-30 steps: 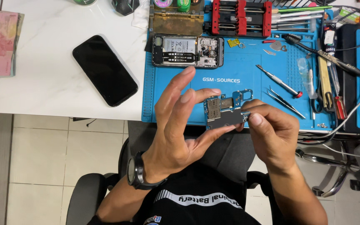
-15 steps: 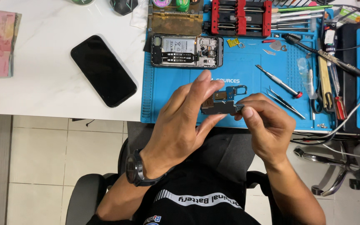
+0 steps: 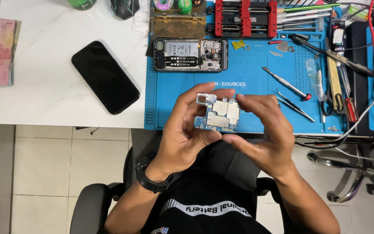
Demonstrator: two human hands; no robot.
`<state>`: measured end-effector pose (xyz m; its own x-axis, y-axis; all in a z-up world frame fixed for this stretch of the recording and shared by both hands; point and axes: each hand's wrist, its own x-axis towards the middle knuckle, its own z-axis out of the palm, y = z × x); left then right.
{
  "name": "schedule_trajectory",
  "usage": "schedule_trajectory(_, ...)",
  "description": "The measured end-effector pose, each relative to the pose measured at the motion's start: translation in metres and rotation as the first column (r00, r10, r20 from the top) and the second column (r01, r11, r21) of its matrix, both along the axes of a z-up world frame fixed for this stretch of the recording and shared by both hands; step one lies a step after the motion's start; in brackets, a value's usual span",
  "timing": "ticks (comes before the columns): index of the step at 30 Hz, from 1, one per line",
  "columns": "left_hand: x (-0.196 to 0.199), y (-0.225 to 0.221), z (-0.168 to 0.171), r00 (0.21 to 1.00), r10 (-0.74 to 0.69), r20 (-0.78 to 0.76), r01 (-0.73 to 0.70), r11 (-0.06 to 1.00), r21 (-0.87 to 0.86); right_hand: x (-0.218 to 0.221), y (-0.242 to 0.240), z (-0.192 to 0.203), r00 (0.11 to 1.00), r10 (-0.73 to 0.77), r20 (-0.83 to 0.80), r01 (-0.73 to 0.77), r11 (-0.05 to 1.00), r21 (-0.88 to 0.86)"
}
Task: The person removes a ribbon cable and motherboard from a disassembled smartphone, then places the motherboard into a red circuit board holder and tightens the clamps. The person handles the motherboard and phone components by hand throughout the process.
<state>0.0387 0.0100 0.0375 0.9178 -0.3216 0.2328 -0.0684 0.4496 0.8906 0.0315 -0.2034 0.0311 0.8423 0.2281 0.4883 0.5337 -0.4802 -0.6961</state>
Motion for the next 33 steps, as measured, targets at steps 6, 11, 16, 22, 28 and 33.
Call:
schedule_trajectory(6,-0.008,0.000,0.002,1.000,0.009,0.001,-0.009,0.998,0.057,-0.002,-0.009,-0.001,0.997,0.022,0.073,-0.025,0.999,0.039)
schedule_trajectory(11,-0.014,0.001,0.007,0.999,-0.003,-0.032,0.004,0.999,0.044,-0.005,-0.012,0.005,0.995,0.008,0.100,-0.010,1.000,0.019)
schedule_trajectory(16,-0.014,0.000,0.006,0.999,0.018,-0.041,-0.016,0.999,0.043,-0.004,-0.011,0.009,0.996,0.005,0.091,-0.006,1.000,0.010)
schedule_trajectory(22,-0.012,0.002,0.006,0.998,0.025,-0.062,-0.021,0.998,0.051,-0.003,-0.010,0.010,0.997,-0.005,0.075,0.004,1.000,0.012)
schedule_trajectory(28,0.017,0.028,-0.008,0.929,0.061,0.364,-0.275,0.772,0.573,0.020,-0.021,0.011,0.995,0.074,0.068,-0.060,0.981,-0.182)
schedule_trajectory(33,0.044,0.035,-0.055,0.778,-0.017,0.628,-0.576,0.380,0.724,0.061,-0.034,-0.005,0.979,0.099,-0.178,-0.157,0.923,-0.352)
